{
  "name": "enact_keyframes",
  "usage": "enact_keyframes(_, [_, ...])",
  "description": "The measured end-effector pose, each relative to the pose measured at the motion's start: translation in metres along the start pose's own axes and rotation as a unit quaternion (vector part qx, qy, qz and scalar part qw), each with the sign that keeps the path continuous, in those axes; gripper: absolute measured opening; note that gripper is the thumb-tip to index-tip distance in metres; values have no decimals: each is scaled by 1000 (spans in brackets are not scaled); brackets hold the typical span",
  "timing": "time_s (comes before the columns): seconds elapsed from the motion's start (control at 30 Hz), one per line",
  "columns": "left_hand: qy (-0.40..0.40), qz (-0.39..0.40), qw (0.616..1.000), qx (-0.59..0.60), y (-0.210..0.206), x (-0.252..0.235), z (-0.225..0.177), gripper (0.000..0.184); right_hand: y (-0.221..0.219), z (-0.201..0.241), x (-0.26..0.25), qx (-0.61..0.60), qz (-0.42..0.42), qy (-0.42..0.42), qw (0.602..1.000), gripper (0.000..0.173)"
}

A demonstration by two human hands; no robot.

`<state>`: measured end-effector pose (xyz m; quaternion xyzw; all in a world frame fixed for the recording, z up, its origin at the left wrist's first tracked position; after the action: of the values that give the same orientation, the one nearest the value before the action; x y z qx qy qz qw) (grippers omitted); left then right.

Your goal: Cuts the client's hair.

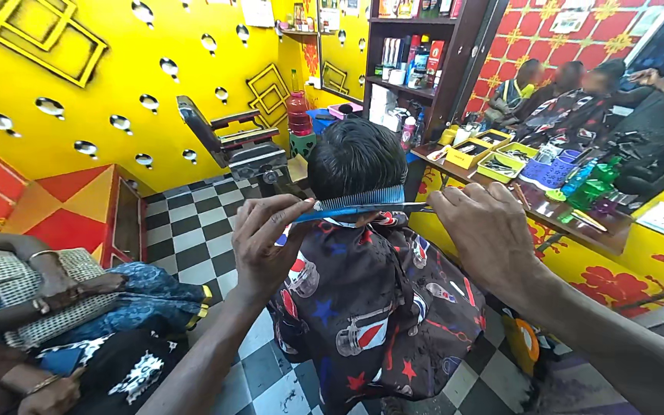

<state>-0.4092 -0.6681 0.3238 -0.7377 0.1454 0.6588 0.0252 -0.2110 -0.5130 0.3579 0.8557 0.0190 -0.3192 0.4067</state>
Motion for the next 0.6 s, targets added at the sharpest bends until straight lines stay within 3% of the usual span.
enact_keyframes(0.1, [30, 81, 996, 31, -15, 13, 9, 25, 2, -16, 1, -17, -15, -21, 1000, 29])
enact_keyframes(0.2, [125, 141, 979, 80, -29, 21, 32, 30, 4, -31, -2, -5, -17, -43, 999, 30])
enact_keyframes(0.33, [156, 84, 979, 106, -19, 10, 38, 32, 12, -35, -10, 19, -23, -34, 999, 28])
enact_keyframes(0.5, [104, 24, 992, 70, -8, -3, 31, 31, 8, -22, -20, 54, -2, -21, 998, 33])
enact_keyframes(0.6, [74, 6, 996, 44, -4, -7, 25, 29, 11, -10, -27, 50, -4, -9, 999, 27])
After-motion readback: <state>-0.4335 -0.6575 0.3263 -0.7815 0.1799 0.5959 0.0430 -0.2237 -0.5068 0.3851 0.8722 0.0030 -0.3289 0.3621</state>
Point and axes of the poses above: each hand's wrist, its own x-axis away from the middle knuckle, its own y-axis out of the back of the hand, z = x × y, the point moved 9 cm from there along -x, towards the middle knuckle, and after that the axes turned 5 degrees about -z, right-handed, at the moved point
